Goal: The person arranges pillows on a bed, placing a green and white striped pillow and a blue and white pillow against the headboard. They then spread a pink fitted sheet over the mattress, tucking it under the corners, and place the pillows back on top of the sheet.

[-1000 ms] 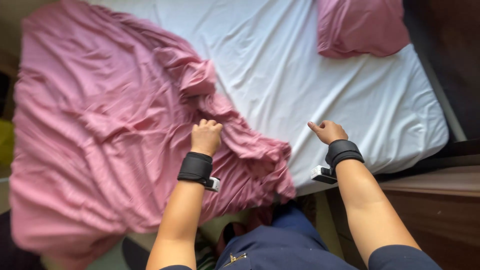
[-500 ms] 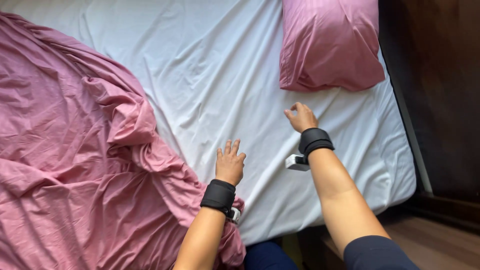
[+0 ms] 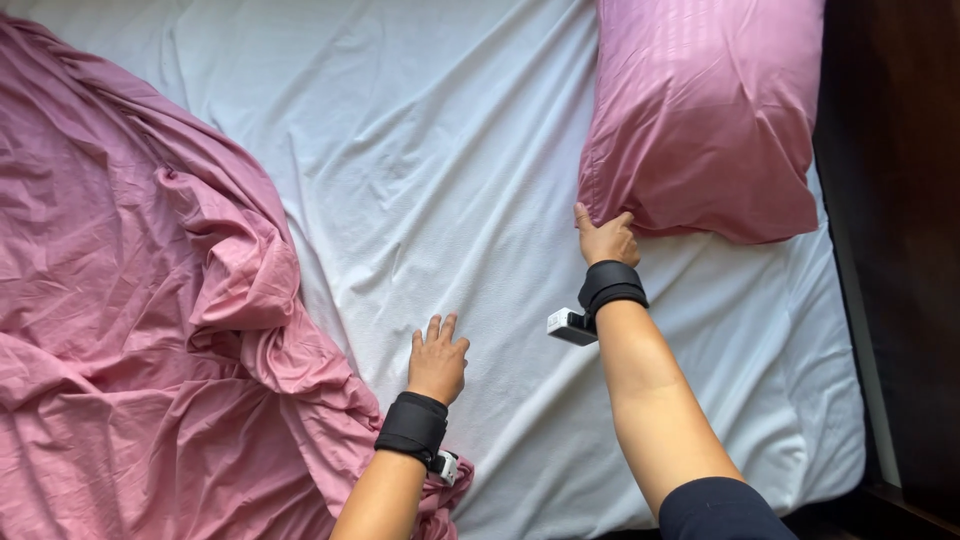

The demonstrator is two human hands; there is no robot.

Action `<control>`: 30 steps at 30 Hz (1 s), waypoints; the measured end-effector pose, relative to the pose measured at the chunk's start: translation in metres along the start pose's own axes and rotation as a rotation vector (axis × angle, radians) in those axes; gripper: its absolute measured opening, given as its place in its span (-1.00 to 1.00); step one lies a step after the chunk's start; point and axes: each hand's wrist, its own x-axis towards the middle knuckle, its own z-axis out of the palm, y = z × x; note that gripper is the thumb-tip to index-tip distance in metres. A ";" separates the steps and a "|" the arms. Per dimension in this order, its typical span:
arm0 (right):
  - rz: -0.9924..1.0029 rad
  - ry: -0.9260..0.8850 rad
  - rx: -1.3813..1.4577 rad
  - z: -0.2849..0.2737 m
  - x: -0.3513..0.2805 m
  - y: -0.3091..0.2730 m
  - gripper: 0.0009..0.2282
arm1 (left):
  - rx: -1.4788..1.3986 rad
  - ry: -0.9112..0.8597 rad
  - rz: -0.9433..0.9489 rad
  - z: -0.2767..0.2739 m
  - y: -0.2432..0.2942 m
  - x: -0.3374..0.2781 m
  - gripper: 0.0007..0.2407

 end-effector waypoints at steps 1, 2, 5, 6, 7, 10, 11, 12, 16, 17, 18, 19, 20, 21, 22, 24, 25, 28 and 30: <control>0.000 -0.004 0.004 0.002 0.007 -0.002 -0.13 | 0.006 -0.002 -0.002 0.002 -0.001 0.002 -0.85; 0.020 -0.003 -0.005 0.003 0.015 -0.001 -0.16 | -0.014 -0.002 0.000 0.005 -0.001 0.004 -0.85; 0.039 -0.010 -0.035 0.006 0.031 0.003 -0.27 | -0.037 -0.009 -0.002 0.003 0.003 0.002 -0.86; 0.037 -0.014 -0.049 0.006 0.036 0.000 -0.35 | -0.036 -0.009 -0.003 -0.001 0.003 0.002 -0.87; 0.026 -0.013 -0.048 0.011 0.046 0.004 -0.35 | -0.037 -0.002 -0.011 0.002 0.001 0.001 -0.87; -0.044 -0.016 -0.089 0.025 0.064 0.011 -0.59 | -0.070 0.037 -0.019 0.006 -0.008 -0.004 -0.86; -0.128 -0.035 -0.105 0.029 0.063 0.011 -0.67 | -0.062 0.028 -0.034 0.006 -0.012 -0.007 -0.86; -0.210 -0.051 -0.122 0.032 0.062 0.013 -0.74 | -0.056 0.020 -0.047 0.006 -0.014 -0.011 -0.86; -0.459 -0.118 -0.097 0.038 0.018 0.010 -0.75 | -0.028 0.148 -0.049 0.013 -0.028 -0.020 -0.85; -0.554 -0.125 -0.056 0.035 0.008 0.012 -0.75 | -0.071 0.084 -0.092 0.014 -0.031 -0.022 -0.85; -0.649 -0.132 -0.015 0.032 -0.003 0.015 -0.73 | -0.115 0.019 -0.134 0.015 -0.034 -0.025 -0.84; -0.659 -0.125 -0.016 0.022 -0.011 0.017 -0.73 | -0.118 0.029 -0.136 0.014 -0.036 -0.029 -0.84; -0.712 -0.115 0.031 0.013 -0.021 0.018 -0.74 | -0.120 0.083 -0.149 0.014 -0.039 -0.033 -0.85; -0.765 -0.105 0.079 0.004 -0.030 0.020 -0.74 | -0.123 0.137 -0.162 0.013 -0.042 -0.037 -0.86; -0.774 -0.098 0.077 -0.009 -0.039 0.022 -0.74 | -0.127 0.148 -0.164 0.010 -0.044 -0.041 -0.86; -0.797 -0.112 0.161 -0.036 -0.059 0.025 -0.73 | -0.234 0.215 -0.232 0.003 -0.049 -0.051 -0.87; -0.806 -0.104 0.161 -0.046 -0.071 0.025 -0.73 | -0.235 0.226 -0.231 0.000 -0.048 -0.055 -0.87; -0.821 -0.126 0.200 -0.063 -0.110 0.028 -0.74 | -0.332 0.311 -0.266 -0.011 -0.045 -0.073 -0.81; -0.879 -0.185 0.195 -0.062 -0.138 0.032 -0.74 | -0.317 0.317 -0.254 -0.021 -0.040 -0.088 -0.67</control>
